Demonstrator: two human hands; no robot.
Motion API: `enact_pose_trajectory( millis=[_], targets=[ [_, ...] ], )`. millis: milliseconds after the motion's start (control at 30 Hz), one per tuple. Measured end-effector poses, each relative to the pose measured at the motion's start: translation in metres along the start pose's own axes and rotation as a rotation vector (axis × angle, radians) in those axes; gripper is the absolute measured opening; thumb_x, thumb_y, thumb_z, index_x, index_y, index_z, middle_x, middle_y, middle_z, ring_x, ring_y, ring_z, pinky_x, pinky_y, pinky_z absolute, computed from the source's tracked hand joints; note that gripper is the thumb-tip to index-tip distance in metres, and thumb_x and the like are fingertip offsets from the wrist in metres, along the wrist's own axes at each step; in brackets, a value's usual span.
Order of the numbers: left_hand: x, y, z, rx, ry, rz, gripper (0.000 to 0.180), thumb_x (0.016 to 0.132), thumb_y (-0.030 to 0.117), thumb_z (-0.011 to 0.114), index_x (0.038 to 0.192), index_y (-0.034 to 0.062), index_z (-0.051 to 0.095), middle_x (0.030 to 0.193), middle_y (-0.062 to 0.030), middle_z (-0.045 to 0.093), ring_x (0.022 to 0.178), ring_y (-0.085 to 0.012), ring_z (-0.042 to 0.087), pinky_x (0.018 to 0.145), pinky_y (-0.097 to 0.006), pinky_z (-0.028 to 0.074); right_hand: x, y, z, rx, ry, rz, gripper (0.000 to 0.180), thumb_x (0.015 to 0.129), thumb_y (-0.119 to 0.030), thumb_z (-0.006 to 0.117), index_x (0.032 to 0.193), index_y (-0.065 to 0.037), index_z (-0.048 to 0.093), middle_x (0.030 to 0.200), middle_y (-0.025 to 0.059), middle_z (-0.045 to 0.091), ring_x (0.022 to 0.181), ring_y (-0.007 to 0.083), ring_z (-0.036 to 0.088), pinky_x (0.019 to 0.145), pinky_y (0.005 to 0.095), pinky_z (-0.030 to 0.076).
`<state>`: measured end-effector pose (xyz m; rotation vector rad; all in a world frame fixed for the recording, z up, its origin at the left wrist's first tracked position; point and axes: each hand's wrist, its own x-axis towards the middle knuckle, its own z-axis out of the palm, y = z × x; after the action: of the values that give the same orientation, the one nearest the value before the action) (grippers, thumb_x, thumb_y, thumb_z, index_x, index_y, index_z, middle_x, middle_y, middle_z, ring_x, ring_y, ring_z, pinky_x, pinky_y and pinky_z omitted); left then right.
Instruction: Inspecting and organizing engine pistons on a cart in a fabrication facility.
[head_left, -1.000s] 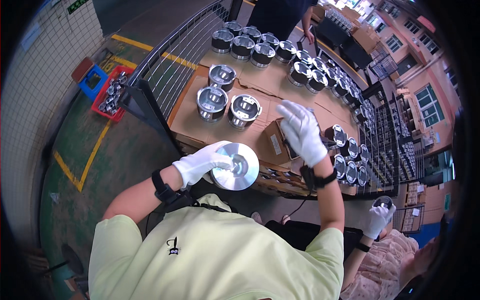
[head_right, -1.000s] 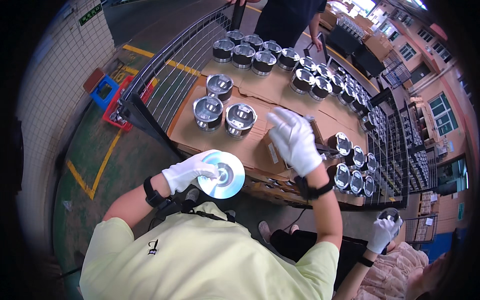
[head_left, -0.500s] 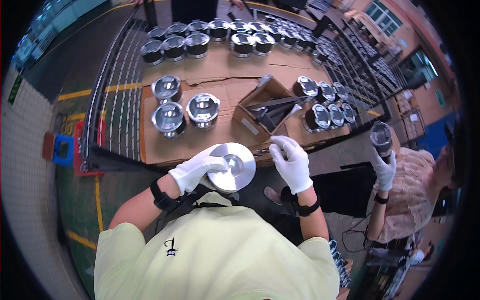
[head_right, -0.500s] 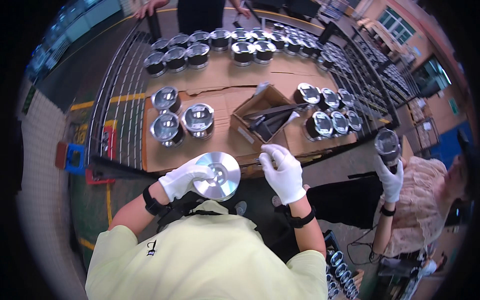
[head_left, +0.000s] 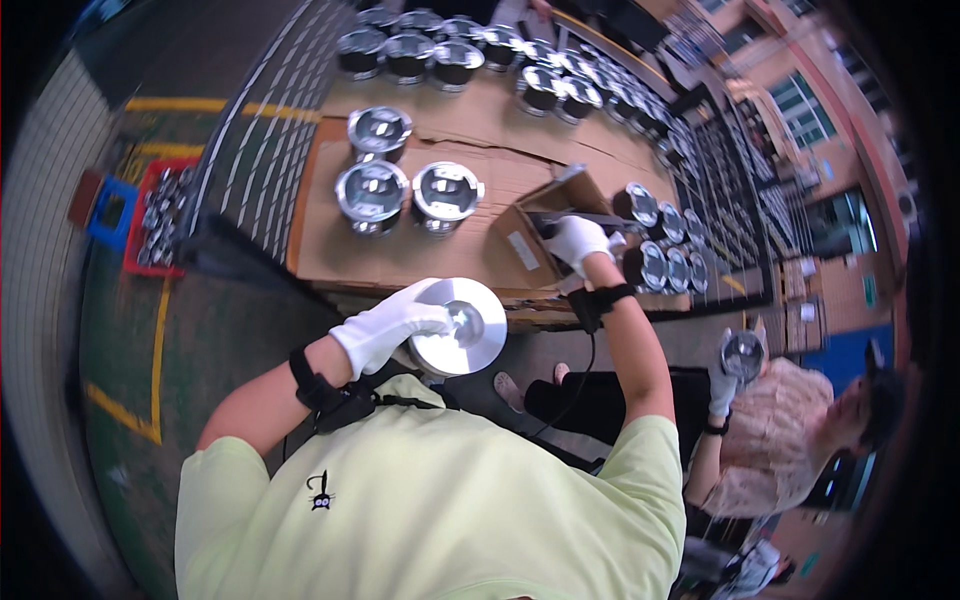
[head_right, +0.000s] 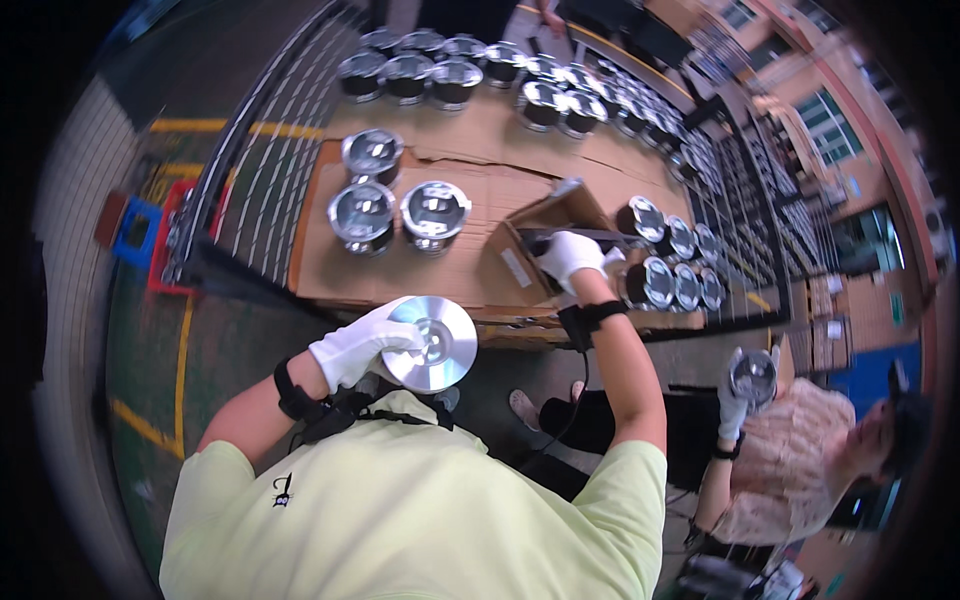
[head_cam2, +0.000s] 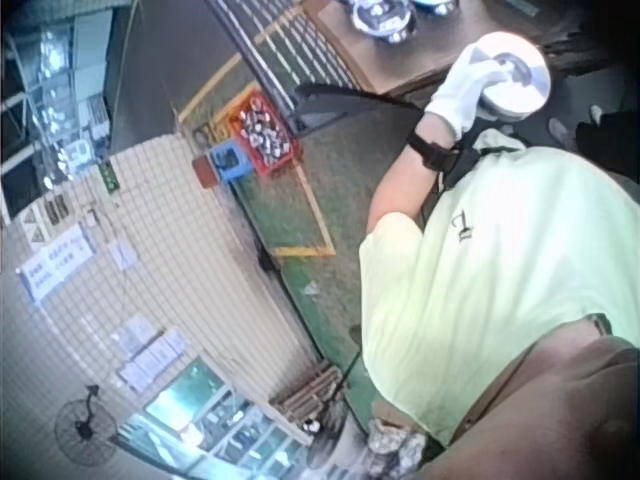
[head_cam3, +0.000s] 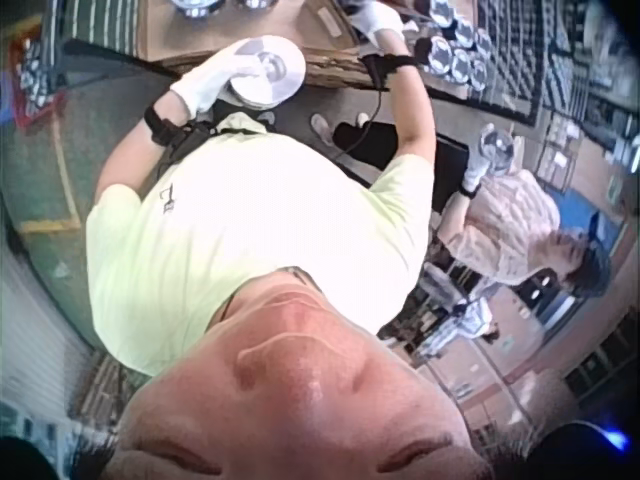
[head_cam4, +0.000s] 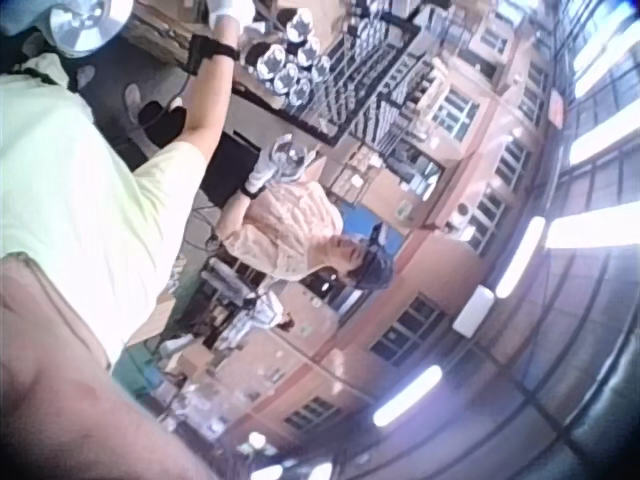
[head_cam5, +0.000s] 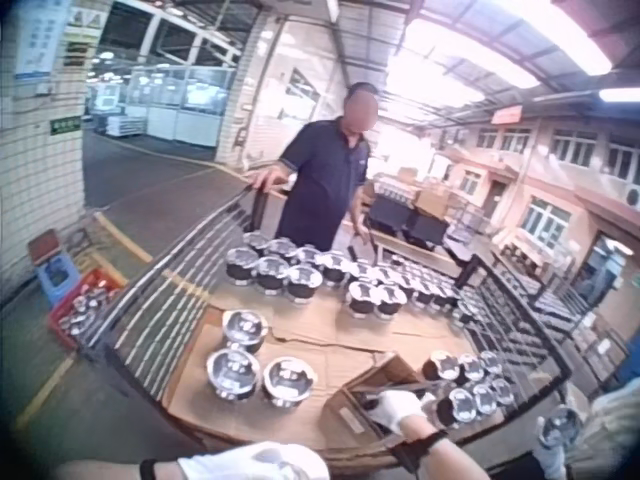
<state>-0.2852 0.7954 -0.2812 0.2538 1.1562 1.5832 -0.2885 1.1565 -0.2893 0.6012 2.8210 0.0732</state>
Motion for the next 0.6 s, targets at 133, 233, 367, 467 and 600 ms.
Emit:
enact_pose_trajectory(
  millis=[133, 233, 367, 467, 600],
  targets=[
    [0.000, -0.007, -0.004, 0.047, 0.014, 0.051, 0.055, 0.081, 0.015, 0.062, 0.133, 0.0045, 0.050, 0.112, -0.0056, 0.061, 0.095, -0.0128, 0.062, 0.079, -0.026, 0.051, -0.016, 0.032, -0.037, 0.545, 0.352, 0.099, 0.022, 0.072, -0.011, 0.063, 0.092, -0.002, 0.065, 0.079, 0.0176, 0.067, 0.079, 0.0298, 0.070, 0.069, 0.0380, 0.055],
    [0.000, -0.015, -0.014, 0.103, 0.034, 0.074, 0.054, 0.082, 0.014, 0.062, 0.134, 0.0038, 0.050, 0.116, -0.0062, 0.061, 0.102, -0.0138, 0.060, 0.086, -0.027, 0.049, -0.083, -0.015, -0.095, 1.207, 0.076, -0.002, 0.035, 0.076, 0.005, 0.051, 0.109, -0.003, 0.055, 0.082, 0.0049, 0.060, 0.070, 0.0123, 0.060, 0.052, 0.0241, 0.047],
    [-0.004, 0.001, 0.007, 0.059, -0.048, 0.067, 0.055, 0.083, 0.013, 0.063, 0.136, 0.0044, 0.049, 0.119, -0.0063, 0.061, 0.108, -0.0155, 0.058, 0.093, -0.030, 0.047, -0.137, -0.057, -0.084, 1.123, -0.332, -0.261, 0.025, 0.085, -0.004, 0.063, 0.109, -0.002, 0.059, 0.086, 0.0018, 0.061, 0.075, 0.0090, 0.057, 0.064, 0.0235, 0.048],
    [-0.002, 0.001, 0.008, 0.098, -0.075, 0.036, 0.055, 0.084, 0.011, 0.063, 0.136, 0.0048, 0.048, 0.121, -0.0069, 0.061, 0.111, -0.0156, 0.057, 0.095, -0.031, 0.046, -0.154, -0.084, -0.077, 0.882, -0.317, -0.488, 0.019, 0.084, -0.012, 0.069, 0.097, 0.000, 0.062, 0.084, 0.0070, 0.062, 0.076, 0.0157, 0.061, 0.070, 0.0316, 0.050],
    [0.002, -0.001, 0.005, 0.143, -0.151, 0.043, 0.051, 0.082, 0.008, 0.063, 0.132, 0.0050, 0.050, 0.119, -0.0053, 0.061, 0.110, -0.0141, 0.058, 0.098, -0.031, 0.044, -0.164, -0.106, -0.079, 0.745, -0.254, -0.472, 0.023, 0.077, -0.007, 0.075, 0.094, 0.000, 0.061, 0.086, 0.0140, 0.064, 0.076, 0.0247, 0.067, 0.069, 0.0350, 0.053]
  ],
)
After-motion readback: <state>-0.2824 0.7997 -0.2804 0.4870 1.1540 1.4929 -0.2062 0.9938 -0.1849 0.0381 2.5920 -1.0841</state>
